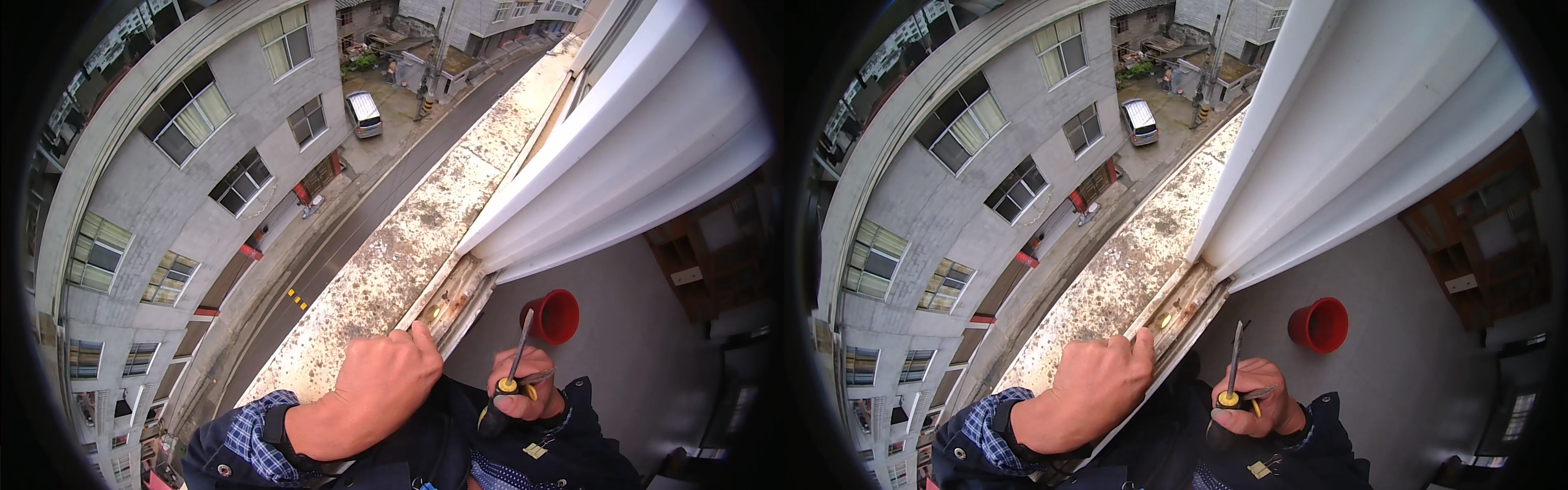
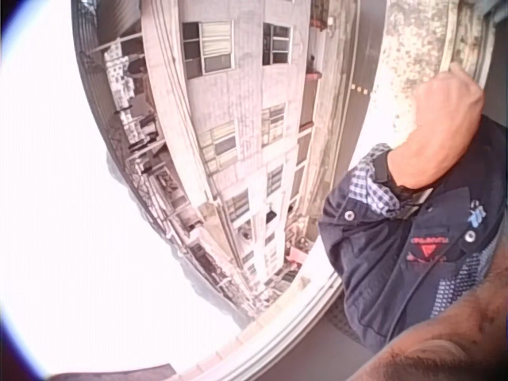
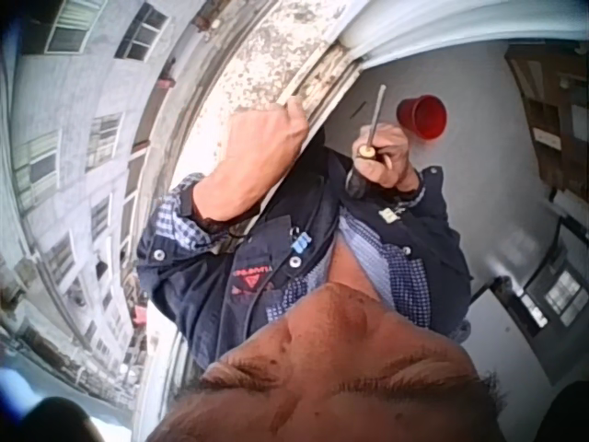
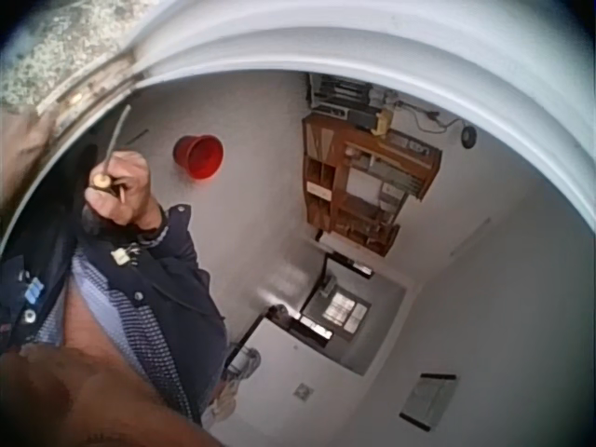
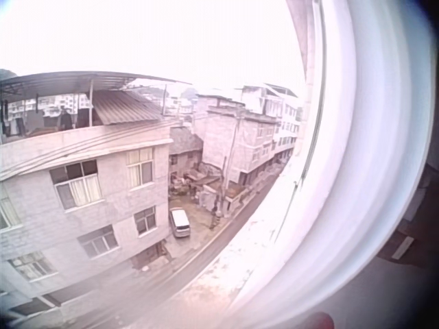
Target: The person uses a hammer and a screwdriver to remove debris and adjust components along a window frame. They repeatedly tap and pry at the frame edge, occasionally clearing away loosened material by hand.
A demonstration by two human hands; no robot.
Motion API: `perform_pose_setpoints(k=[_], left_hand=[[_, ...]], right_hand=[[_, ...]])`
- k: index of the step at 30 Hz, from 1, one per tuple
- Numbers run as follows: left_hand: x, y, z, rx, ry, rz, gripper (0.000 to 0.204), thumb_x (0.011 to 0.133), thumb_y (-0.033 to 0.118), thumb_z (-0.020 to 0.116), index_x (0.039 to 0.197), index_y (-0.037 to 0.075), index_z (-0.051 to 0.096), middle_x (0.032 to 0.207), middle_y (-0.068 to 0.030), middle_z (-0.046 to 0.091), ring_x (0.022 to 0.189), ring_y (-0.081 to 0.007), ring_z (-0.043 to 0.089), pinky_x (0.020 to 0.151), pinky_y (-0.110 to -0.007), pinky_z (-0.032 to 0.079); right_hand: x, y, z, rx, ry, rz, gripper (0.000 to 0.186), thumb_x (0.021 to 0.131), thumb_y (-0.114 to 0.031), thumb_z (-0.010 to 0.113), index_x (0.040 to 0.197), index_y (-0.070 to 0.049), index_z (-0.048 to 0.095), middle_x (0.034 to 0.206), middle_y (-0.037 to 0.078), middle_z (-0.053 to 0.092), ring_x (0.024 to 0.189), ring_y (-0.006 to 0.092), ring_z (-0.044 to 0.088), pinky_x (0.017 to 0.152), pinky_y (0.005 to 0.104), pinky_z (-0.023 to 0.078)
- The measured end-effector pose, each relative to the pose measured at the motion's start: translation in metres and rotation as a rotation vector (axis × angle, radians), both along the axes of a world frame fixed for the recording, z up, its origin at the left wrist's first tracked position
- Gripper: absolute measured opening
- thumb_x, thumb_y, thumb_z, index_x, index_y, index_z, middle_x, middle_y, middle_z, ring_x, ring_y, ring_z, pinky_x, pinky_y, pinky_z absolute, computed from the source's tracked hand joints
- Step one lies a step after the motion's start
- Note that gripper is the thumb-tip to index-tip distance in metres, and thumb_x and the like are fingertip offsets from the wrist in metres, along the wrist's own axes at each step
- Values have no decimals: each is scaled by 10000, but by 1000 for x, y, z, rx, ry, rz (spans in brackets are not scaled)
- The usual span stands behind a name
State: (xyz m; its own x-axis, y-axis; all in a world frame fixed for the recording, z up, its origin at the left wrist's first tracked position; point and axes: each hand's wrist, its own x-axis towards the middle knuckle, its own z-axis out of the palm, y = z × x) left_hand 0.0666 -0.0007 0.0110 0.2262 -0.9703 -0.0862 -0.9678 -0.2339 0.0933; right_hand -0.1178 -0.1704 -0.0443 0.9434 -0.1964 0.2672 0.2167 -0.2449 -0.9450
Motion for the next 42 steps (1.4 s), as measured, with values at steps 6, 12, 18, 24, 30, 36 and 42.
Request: perform_pose_setpoints(k=[6,12,18,24,30,36,42], left_hand=[[4,-37,-14,-81,47,-45,217,870,99,620,1028,-48,639,662,-111,658,544,-249,695,423,-370,500],[4,-68,-31,-202,77,-64,182,873,79,626,985,-63,642,658,-96,661,567,-242,703,424,-370,505],[-10,-79,-40,-387,62,24,225,834,98,648,952,-87,697,630,-23,614,544,-131,614,405,-299,441],[-24,-93,-41,-332,149,59,325,842,149,643,1041,-100,707,680,-34,633,574,-139,629,408,-302,427],[-30,-109,-37,-101,373,-15,421,827,200,648,1141,-68,728,716,-37,637,587,-179,633,363,-363,399],[-32,-105,-40,-134,438,76,110,751,272,731,715,172,758,638,33,608,741,-212,612,353,-363,371],[-19,-100,-46,-160,383,-6,437,831,233,653,1127,-79,722,721,-45,637,570,-175,625,359,-368,387]], right_hand=[[2,-1,0,41,28,2,147,729,-150,763,765,-36,677,632,58,622,509,235,559,507,341,408],[-2,-6,-3,25,74,-6,292,807,-280,717,738,-2,662,598,95,636,498,220,591,479,323,442],[2,-11,-3,30,83,-95,381,813,-376,745,711,-15,678,584,75,639,486,221,601,481,322,449],[-7,-14,1,-11,153,-308,647,799,-681,719,643,-69,577,613,49,574,567,178,585,551,297,456],[-1,-18,8,-40,176,-392,611,802,-647,734,695,-77,542,691,49,555,623,163,546,601,305,430],[17,-10,19,4,185,-341,584,803,-616,743,691,-77,546,700,47,554,632,163,541,610,307,427],[28,-4,29,44,175,-295,558,805,-584,752,687,-78,550,708,44,553,641,162,536,620,310,423]])
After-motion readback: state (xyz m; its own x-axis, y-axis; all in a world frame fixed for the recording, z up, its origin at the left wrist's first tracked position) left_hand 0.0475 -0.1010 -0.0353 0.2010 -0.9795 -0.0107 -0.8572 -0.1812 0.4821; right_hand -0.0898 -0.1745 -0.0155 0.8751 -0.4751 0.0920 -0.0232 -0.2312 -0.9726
